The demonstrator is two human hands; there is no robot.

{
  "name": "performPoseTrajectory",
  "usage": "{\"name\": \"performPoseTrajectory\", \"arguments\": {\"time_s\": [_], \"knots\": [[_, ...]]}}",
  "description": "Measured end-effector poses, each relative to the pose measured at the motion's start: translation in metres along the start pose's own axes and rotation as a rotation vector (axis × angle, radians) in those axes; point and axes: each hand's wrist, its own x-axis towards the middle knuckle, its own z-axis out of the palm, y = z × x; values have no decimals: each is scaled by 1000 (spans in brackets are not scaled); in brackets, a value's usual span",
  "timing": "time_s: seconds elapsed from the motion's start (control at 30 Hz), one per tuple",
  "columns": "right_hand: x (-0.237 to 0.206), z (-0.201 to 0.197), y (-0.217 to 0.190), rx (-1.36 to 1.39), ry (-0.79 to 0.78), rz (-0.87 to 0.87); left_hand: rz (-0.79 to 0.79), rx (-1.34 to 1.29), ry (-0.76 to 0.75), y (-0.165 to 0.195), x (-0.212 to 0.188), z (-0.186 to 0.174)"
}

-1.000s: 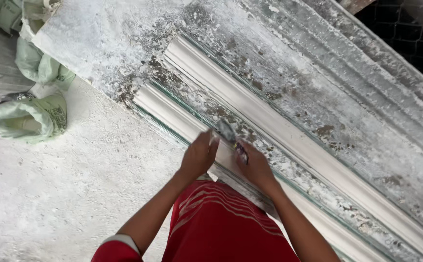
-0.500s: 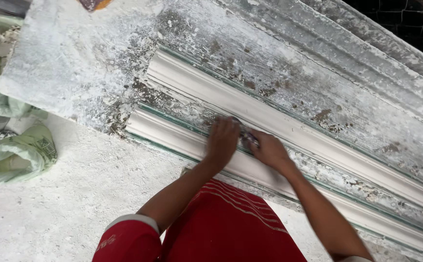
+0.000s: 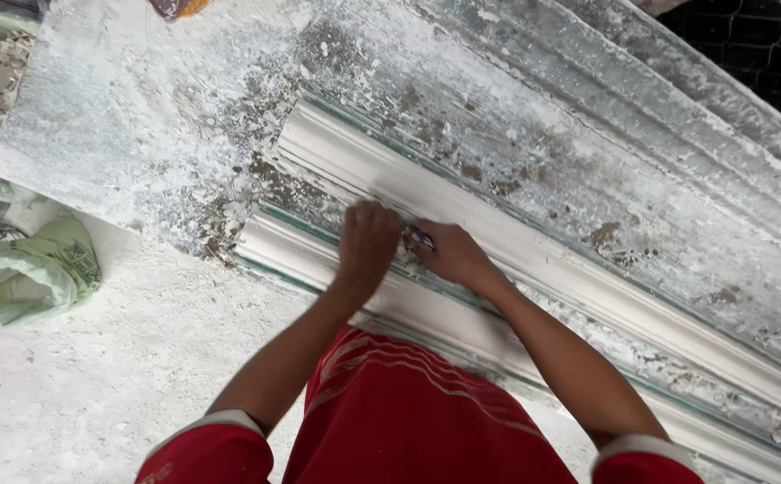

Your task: The person uses a small flat scraper to remove dried plaster residue from the grooved surface of decorative molding pieces laid on a work surface. They work along the lengths of the moldings section by section, steadying each piece with the other hand and brushing loosened debris away as they go.

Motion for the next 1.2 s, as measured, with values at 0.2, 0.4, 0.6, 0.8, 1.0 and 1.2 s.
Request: {"name": "performPoseTrajectory", "arguments": {"time_s": [0.2,0.4,0.6,0.8,1.0,1.2], "knots": [[-56,-26,11,-58,40,34,95,-184,45,56,-5,-13],[20,8,-33,-1,-7,23,-78,-95,-247,-24,-8,-10],[27,27,-57,-57,54,-29,-138,-123,-200,-50,-11,-5],[21,5,-21,228,-123,198,-331,-484,116,-31,-33,3],[21,-4,-26,323,-163,457,-413,-579,307,-60,-59,23],[52,37,-65,322,-4,179,-347,-443,583,-72,-62,40]]}}
